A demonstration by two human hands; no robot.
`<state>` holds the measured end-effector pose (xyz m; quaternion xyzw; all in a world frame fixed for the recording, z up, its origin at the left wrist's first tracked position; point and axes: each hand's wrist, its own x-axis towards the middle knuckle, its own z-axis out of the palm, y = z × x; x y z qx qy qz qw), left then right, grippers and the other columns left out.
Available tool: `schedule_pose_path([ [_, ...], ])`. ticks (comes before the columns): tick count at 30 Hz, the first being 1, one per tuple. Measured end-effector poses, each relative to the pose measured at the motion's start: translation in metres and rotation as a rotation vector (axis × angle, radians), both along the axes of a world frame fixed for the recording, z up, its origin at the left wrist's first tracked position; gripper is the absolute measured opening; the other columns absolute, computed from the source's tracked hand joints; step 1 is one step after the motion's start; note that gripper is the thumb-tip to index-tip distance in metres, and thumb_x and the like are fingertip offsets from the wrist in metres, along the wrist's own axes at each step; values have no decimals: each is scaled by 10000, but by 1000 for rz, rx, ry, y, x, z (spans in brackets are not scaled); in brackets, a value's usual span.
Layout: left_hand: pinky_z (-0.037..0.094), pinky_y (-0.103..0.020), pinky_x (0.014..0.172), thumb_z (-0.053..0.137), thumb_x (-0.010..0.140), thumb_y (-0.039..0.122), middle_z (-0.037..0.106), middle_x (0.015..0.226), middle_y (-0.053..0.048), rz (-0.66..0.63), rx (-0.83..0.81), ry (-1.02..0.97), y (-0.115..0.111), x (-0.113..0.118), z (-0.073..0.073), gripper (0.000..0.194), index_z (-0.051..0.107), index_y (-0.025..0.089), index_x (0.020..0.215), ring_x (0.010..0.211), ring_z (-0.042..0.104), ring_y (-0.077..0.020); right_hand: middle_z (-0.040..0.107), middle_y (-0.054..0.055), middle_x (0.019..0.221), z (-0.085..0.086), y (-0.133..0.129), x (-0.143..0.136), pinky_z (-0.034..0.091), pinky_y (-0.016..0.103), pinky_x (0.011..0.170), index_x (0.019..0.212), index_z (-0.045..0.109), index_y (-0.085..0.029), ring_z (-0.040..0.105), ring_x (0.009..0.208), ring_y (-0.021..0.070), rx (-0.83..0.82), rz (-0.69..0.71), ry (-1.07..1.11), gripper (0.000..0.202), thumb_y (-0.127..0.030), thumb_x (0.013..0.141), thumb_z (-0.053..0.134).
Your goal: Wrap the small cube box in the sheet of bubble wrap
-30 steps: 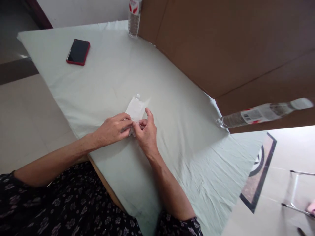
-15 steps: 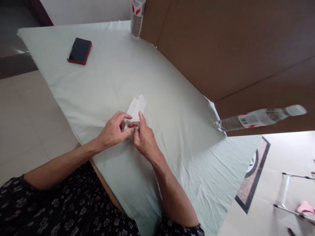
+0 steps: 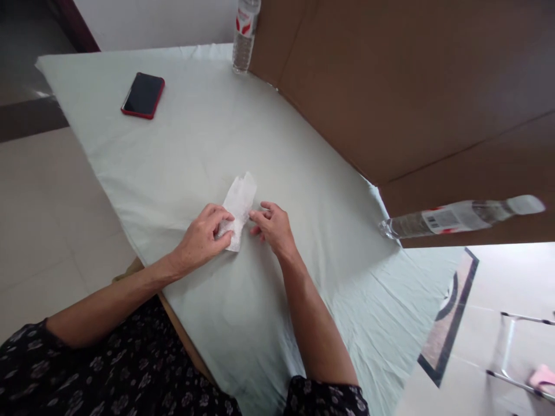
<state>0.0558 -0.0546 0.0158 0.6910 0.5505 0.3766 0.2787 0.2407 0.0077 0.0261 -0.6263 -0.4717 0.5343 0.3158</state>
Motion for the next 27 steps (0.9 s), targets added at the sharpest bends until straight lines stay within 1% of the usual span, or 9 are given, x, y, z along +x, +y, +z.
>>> schedule_pose_path([
  [3, 577, -306, 765, 587, 855, 129, 590, 1300, -107, -12, 82, 70, -2, 2, -2, 271, 647, 192, 1112, 743, 622, -117, 663, 10, 711, -3, 13, -10, 363, 248, 335, 1113, 601, -147, 567, 455, 135, 9, 40, 6, 644, -464, 623, 871],
  [6, 576, -371, 901, 524, 908, 109, 567, 1430, -132, -70, 205, 162, -2, 2, -3, 288, 660, 194, 1147, 953, 676, -189, 540, -63, 558, -5, 26, -18, 303, 238, 332, 908, 605, -190, 473, 409, 108, 23, 113, -17, 510, -473, 582, 878],
  [10, 566, -397, 917, 492, 935, 103, 722, 1151, -100, -156, 209, 211, 2, -1, -3, 259, 681, 175, 1097, 1022, 672, -241, 456, -84, 526, -10, 34, -22, 284, 228, 410, 691, 537, -213, 390, 447, 73, 62, 210, 5, 341, -411, 620, 806],
  [12, 567, -393, 915, 510, 919, 103, 731, 1096, -87, -153, 175, 184, 4, -2, -3, 249, 679, 178, 1086, 1019, 674, -240, 501, -65, 583, -14, 33, -21, 339, 237, 487, 695, 566, -202, 418, 520, 81, 129, 228, 55, 281, -398, 659, 763],
  [15, 567, -370, 926, 531, 904, 112, 705, 1128, -82, -108, 141, 113, 2, -2, -3, 236, 670, 196, 1075, 1045, 675, -223, 608, -24, 706, -18, 26, -19, 448, 277, 637, 771, 662, -195, 524, 661, 127, 254, 224, 83, 229, -407, 716, 729],
  [18, 575, -347, 884, 582, 893, 162, 644, 1197, -97, 5, 106, 73, -3, 0, -5, 248, 637, 198, 1132, 1027, 672, -210, 688, 9, 865, -15, 12, -16, 508, 320, 775, 852, 728, -212, 609, 804, 166, 352, 225, 87, 223, -416, 763, 729],
  [22, 551, -418, 978, 681, 824, 197, 582, 1277, -137, 148, 114, 42, -6, 0, -10, 553, 492, 178, 1343, 1169, 607, -262, 742, 28, 996, -5, -11, -13, 534, 362, 887, 899, 757, -236, 672, 917, 195, 465, 294, 32, 166, -378, 853, 685],
  [25, 482, -493, 1089, 701, 819, 216, 523, 1389, -170, 87, 110, 22, -2, -6, -11, 688, 413, 179, 1443, 1293, 532, -301, 765, 35, 1055, -2, -25, -10, 547, 385, 935, 924, 769, -256, 699, 1002, 216, 577, 353, -29, 157, -355, 901, 649],
  [27, 449, -505, 1126, 720, 828, 250, 490, 1442, -166, -6, 68, 3, 2, -12, -10, 587, 501, 207, 1371, 1350, 503, -317, 764, 42, 1094, -5, -32, -7, 556, 394, 956, 960, 778, -272, 707, 1040, 217, 651, 398, -32, 161, -340, 924, 636],
])
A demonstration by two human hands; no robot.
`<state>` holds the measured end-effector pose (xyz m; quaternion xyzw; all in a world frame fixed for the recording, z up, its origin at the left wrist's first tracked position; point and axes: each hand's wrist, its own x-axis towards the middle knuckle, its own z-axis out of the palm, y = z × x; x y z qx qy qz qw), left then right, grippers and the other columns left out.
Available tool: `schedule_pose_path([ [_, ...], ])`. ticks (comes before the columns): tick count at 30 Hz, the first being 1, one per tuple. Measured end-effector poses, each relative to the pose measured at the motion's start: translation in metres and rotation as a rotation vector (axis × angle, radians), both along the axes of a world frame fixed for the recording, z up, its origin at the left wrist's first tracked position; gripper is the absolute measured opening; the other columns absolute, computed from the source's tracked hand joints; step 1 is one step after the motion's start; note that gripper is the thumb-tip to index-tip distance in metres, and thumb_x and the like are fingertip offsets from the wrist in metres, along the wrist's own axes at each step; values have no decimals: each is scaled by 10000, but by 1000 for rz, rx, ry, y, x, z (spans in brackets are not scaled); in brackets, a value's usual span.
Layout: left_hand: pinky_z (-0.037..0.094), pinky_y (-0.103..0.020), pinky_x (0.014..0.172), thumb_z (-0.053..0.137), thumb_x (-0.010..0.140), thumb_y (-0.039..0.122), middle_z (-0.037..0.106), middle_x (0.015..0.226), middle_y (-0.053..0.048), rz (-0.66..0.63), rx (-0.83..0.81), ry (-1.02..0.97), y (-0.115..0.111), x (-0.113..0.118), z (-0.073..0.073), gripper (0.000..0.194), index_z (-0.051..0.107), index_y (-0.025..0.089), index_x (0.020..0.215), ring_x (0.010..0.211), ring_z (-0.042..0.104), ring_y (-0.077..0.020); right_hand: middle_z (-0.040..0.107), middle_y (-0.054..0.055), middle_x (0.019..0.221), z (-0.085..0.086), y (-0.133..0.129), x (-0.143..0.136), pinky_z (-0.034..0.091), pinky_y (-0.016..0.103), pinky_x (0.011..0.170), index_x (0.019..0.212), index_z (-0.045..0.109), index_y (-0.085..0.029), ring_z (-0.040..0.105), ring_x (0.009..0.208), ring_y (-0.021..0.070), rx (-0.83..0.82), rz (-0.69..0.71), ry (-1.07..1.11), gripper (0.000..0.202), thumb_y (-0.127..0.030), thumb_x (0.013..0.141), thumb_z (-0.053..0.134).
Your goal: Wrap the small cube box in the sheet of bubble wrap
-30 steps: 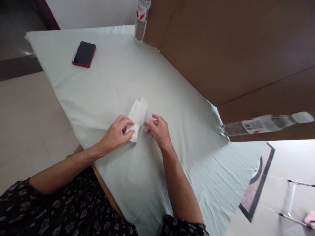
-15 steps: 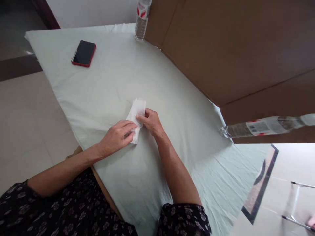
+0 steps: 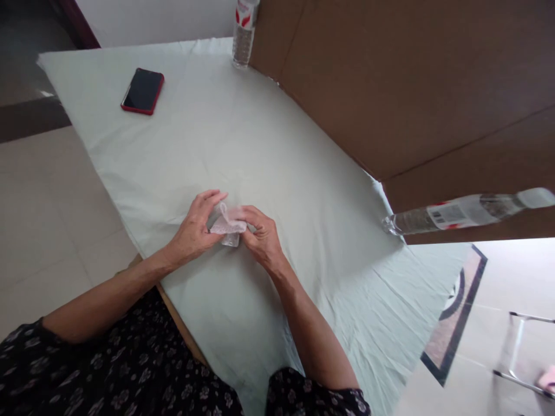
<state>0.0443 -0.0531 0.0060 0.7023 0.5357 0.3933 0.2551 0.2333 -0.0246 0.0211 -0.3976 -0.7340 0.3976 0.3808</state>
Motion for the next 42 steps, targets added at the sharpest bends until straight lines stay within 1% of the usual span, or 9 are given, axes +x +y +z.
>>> schedule_pose_path([
  [7, 489, -500, 1067, 679, 848, 243, 581, 1387, -172, -170, -76, -53, 6, -10, 9, 127, 566, 202, 888, 1374, 534, -334, 689, 84, 1316, -14, -18, 15, 525, 470, 1078, 1263, 710, -324, 640, 1262, 248, 186, 91, -78, 325, -278, 965, 589],
  [11, 489, -491, 1084, 628, 824, 172, 642, 1345, -166, -335, -18, -15, 8, -28, 9, 145, 598, 198, 964, 1336, 573, -308, 624, 118, 1429, -24, -26, 19, 475, 523, 1143, 1433, 582, -319, 556, 1378, 298, 297, 122, -193, 544, -319, 902, 700],
  [16, 432, -484, 1165, 613, 805, 146, 524, 1518, -177, -529, -5, 70, 6, -48, 5, 447, 569, 193, 1248, 1464, 457, -299, 636, 111, 1411, -37, -26, 15, 502, 498, 1110, 1403, 596, -313, 599, 1323, 273, 305, 43, -217, 474, -253, 933, 617],
  [19, 473, -429, 1106, 570, 838, 147, 577, 1450, -163, -464, 3, 32, 9, -45, 3, 418, 581, 192, 1253, 1376, 537, -267, 657, 111, 1375, -33, -21, 9, 509, 460, 1080, 1319, 656, -289, 627, 1267, 262, 232, -10, -136, 389, -290, 931, 634],
  [22, 537, -322, 864, 606, 857, 248, 707, 1118, -91, -370, -73, -44, 15, -38, 8, 280, 644, 175, 1125, 1009, 671, -206, 720, 83, 1219, -22, -20, 4, 547, 383, 943, 1206, 701, -260, 680, 1091, 236, 27, -58, -44, 333, -431, 923, 671],
  [26, 395, -244, 584, 619, 873, 420, 600, 679, 26, -279, -297, -45, 18, -31, 17, 255, 659, 169, 861, 619, 518, -117, 703, 31, 842, -13, -24, -1, 493, 317, 738, 959, 722, -221, 630, 807, 193, -206, -133, -95, 381, -553, 977, 535],
  [32, 394, -272, 607, 591, 868, 470, 570, 702, 7, -149, -223, -4, 13, -20, 14, 308, 625, 171, 798, 629, 492, -125, 583, 16, 701, -18, -23, -3, 433, 310, 722, 731, 627, -222, 547, 759, 190, -156, -204, -121, 407, -530, 970, 511],
  [37, 524, -310, 751, 704, 805, 413, 651, 1045, -80, -65, -80, -118, 4, -20, 12, 400, 626, 171, 1113, 870, 620, -180, 573, 9, 746, -16, -21, -3, 406, 288, 707, 763, 602, -214, 532, 758, 172, -255, -191, -65, 377, -531, 955, 529],
  [42, 533, -324, 818, 758, 797, 364, 648, 1003, -53, -174, -39, -50, -1, -23, 9, 309, 670, 192, 1038, 882, 605, -179, 542, 2, 739, -11, -19, -2, 385, 277, 679, 781, 596, -204, 497, 725, 155, -325, -148, -48, 431, -590, 952, 513],
])
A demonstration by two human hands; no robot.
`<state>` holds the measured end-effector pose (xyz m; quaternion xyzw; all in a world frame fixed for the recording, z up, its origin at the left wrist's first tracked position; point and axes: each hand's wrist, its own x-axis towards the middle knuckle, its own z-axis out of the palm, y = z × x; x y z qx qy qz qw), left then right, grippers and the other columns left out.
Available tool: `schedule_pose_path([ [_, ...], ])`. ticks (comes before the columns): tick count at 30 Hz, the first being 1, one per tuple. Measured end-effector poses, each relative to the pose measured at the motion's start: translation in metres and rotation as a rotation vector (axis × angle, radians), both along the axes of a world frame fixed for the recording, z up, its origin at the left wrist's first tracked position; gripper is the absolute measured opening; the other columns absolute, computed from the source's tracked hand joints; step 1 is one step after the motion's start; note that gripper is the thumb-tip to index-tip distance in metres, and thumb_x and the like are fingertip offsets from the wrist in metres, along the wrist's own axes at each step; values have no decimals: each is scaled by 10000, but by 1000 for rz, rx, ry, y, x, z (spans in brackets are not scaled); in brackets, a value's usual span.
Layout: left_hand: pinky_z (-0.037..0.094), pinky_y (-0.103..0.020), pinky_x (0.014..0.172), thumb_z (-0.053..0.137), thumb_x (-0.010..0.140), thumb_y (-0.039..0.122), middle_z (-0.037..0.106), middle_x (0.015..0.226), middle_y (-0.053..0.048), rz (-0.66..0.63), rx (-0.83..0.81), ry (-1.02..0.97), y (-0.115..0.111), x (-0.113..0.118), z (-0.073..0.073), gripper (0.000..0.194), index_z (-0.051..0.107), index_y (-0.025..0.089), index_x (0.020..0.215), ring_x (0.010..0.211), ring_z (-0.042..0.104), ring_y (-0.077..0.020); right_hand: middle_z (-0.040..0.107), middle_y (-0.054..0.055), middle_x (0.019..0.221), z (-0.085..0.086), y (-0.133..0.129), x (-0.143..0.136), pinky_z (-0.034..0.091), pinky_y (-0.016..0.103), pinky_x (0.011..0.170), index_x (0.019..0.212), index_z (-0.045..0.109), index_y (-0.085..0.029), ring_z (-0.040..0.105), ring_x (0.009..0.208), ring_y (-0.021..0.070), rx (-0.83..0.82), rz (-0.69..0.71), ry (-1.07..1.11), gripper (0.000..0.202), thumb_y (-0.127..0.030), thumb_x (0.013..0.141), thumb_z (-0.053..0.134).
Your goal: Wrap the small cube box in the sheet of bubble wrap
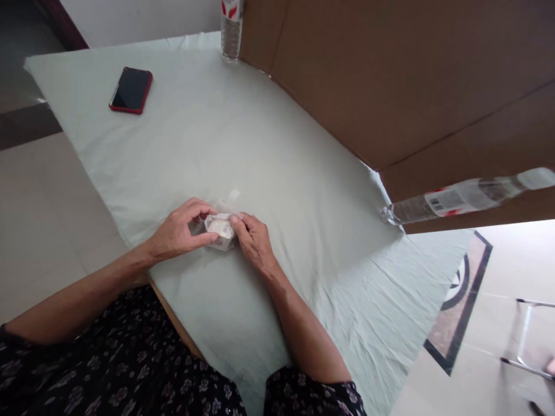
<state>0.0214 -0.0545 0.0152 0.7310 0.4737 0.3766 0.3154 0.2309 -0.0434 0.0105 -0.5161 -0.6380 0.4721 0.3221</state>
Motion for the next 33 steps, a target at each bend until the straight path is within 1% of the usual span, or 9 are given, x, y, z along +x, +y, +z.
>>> schedule_pose_path([
  [3, 537, -329, 847, 750, 815, 383, 635, 1067, -63, -24, -52, -26, 2, 1, -3, 274, 711, 205, 1020, 925, 611, -184, 541, 2, 731, 3, 3, 0, 380, 276, 662, 779, 588, -204, 488, 717, 154, -20, 19, 3, 467, -631, 948, 506],
  [6, 544, -335, 825, 745, 814, 431, 605, 1247, -98, -15, -147, -42, 6, 2, -2, 290, 731, 217, 1009, 1014, 622, -213, 569, 5, 745, 5, 5, 1, 393, 277, 664, 799, 615, -201, 508, 717, 153, -27, 45, 29, 485, -656, 938, 519],
  [10, 548, -358, 827, 751, 791, 466, 521, 1473, -121, -30, -249, -33, 13, 0, 6, 317, 716, 211, 976, 1134, 613, -268, 632, 13, 824, 5, 7, 2, 432, 282, 682, 954, 678, -210, 554, 751, 163, -77, 100, 123, 492, -691, 870, 611],
  [12, 542, -340, 792, 741, 796, 463, 620, 1351, -118, -56, -298, -54, 16, -1, 9, 318, 693, 202, 971, 1015, 644, -234, 653, 16, 861, 6, 7, 3, 448, 282, 687, 1020, 680, -213, 568, 767, 166, -84, 111, 140, 531, -684, 780, 723],
  [14, 526, -305, 723, 723, 813, 456, 709, 1071, -79, -88, -379, -101, 18, -1, 9, 328, 662, 190, 995, 843, 649, -185, 665, 17, 874, 6, 8, 4, 456, 279, 687, 1044, 673, -208, 574, 771, 163, -86, 115, 129, 571, -649, 707, 806],
  [17, 507, -271, 664, 729, 810, 440, 676, 859, -16, -102, -459, -203, 21, 2, 6, 377, 606, 176, 1049, 737, 630, -150, 685, 20, 874, 6, 10, 6, 458, 279, 688, 1067, 667, -196, 587, 767, 159, -98, 97, 117, 570, -617, 712, 817],
  [23, 533, -287, 721, 713, 830, 385, 662, 1022, -60, -76, -401, -374, 21, 9, -9, 482, 519, 166, 1213, 833, 649, -152, 724, 31, 898, 2, 12, 6, 488, 298, 739, 1044, 685, -197, 637, 812, 169, -120, 70, 186, 484, -580, 768, 792],
  [28, 523, -340, 893, 735, 816, 344, 616, 1300, -133, -130, -406, -327, 20, 5, -9, 822, 346, 197, 1526, 1043, 657, -195, 747, 40, 858, -1, 6, -1, 534, 335, 761, 1034, 692, -204, 680, 808, 196, -180, 5, 274, 502, -615, 761, 790],
  [33, 517, -309, 844, 723, 792, 286, 663, 1122, -95, -186, -504, -347, 22, 3, 0, 951, 239, 148, 1599, 1003, 660, -192, 749, 43, 888, -1, 0, -5, 534, 331, 771, 1103, 699, -198, 676, 816, 191, -169, -10, 248, 500, -584, 795, 772],
])
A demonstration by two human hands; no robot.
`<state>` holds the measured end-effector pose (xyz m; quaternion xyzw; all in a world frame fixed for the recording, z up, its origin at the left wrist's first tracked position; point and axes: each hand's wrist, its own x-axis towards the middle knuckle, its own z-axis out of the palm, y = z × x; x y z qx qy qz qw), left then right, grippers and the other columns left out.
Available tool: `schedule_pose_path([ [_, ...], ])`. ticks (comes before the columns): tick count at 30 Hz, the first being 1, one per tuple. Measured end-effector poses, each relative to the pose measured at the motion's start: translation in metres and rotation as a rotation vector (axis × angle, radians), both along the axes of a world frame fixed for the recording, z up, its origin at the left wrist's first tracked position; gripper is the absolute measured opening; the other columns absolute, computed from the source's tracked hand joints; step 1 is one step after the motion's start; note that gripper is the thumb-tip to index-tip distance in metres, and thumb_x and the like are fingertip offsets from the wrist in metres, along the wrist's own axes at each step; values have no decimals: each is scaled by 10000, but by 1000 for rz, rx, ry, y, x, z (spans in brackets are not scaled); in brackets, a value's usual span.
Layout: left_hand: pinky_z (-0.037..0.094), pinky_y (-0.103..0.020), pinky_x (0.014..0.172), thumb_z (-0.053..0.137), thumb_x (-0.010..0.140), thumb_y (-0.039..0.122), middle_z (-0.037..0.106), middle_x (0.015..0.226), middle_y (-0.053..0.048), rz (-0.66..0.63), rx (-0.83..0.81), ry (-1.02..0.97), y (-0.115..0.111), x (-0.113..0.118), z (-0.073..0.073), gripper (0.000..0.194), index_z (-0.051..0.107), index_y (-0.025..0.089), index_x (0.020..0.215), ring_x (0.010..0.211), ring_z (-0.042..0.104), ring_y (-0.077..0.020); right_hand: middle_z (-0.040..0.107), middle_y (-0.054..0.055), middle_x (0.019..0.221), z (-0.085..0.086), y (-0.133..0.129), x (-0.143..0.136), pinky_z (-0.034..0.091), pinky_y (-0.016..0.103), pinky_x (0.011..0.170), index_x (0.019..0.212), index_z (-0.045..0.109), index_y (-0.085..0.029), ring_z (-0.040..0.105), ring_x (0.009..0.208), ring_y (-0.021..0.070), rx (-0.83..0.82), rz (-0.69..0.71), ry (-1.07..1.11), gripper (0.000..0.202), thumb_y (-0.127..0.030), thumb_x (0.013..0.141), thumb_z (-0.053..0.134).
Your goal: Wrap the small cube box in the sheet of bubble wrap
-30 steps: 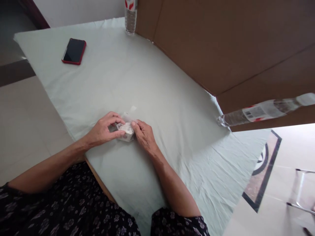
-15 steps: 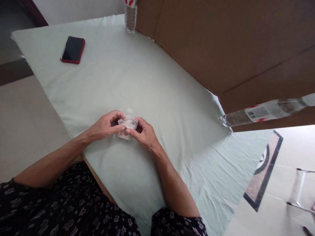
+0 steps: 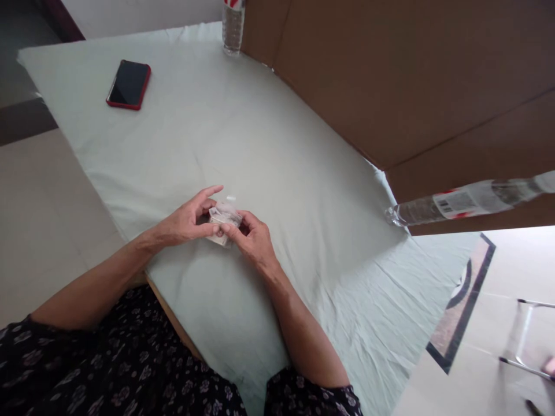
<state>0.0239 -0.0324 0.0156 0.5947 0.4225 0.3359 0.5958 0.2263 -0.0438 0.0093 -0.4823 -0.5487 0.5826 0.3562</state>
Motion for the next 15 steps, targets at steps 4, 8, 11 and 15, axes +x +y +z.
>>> schedule_pose_path([
  [4, 520, -298, 811, 730, 775, 279, 653, 1135, -95, 23, -19, -40, 0, 0, 0, 928, 290, 170, 1585, 976, 660, -188, 738, 51, 944, 2, 1, 2, 509, 316, 753, 1125, 702, -203, 644, 824, 182, 81, -10, -149, 483, -564, 810, 757],
  [8, 521, -304, 811, 746, 768, 297, 648, 1138, -96, 15, -26, -32, 0, -2, 0, 946, 299, 184, 1594, 985, 657, -196, 716, 29, 864, 3, 0, 2, 487, 307, 715, 1080, 711, -198, 617, 759, 167, 69, -4, -146, 468, -568, 799, 763],
  [11, 528, -304, 819, 737, 772, 291, 642, 1160, -100, -5, -60, -30, 0, -2, 3, 966, 272, 186, 1611, 984, 655, -191, 707, 19, 823, 4, -1, 3, 479, 308, 700, 1062, 717, -197, 607, 731, 166, 52, -9, -147, 476, -584, 791, 767],
  [15, 538, -302, 822, 754, 745, 250, 653, 1163, -95, 8, -91, -80, 1, -1, 3, 966, 305, 209, 1599, 983, 659, -190, 727, 32, 891, 6, 9, 6, 497, 323, 738, 1065, 722, -210, 631, 769, 178, 77, 5, -151, 496, -646, 831, 701],
])
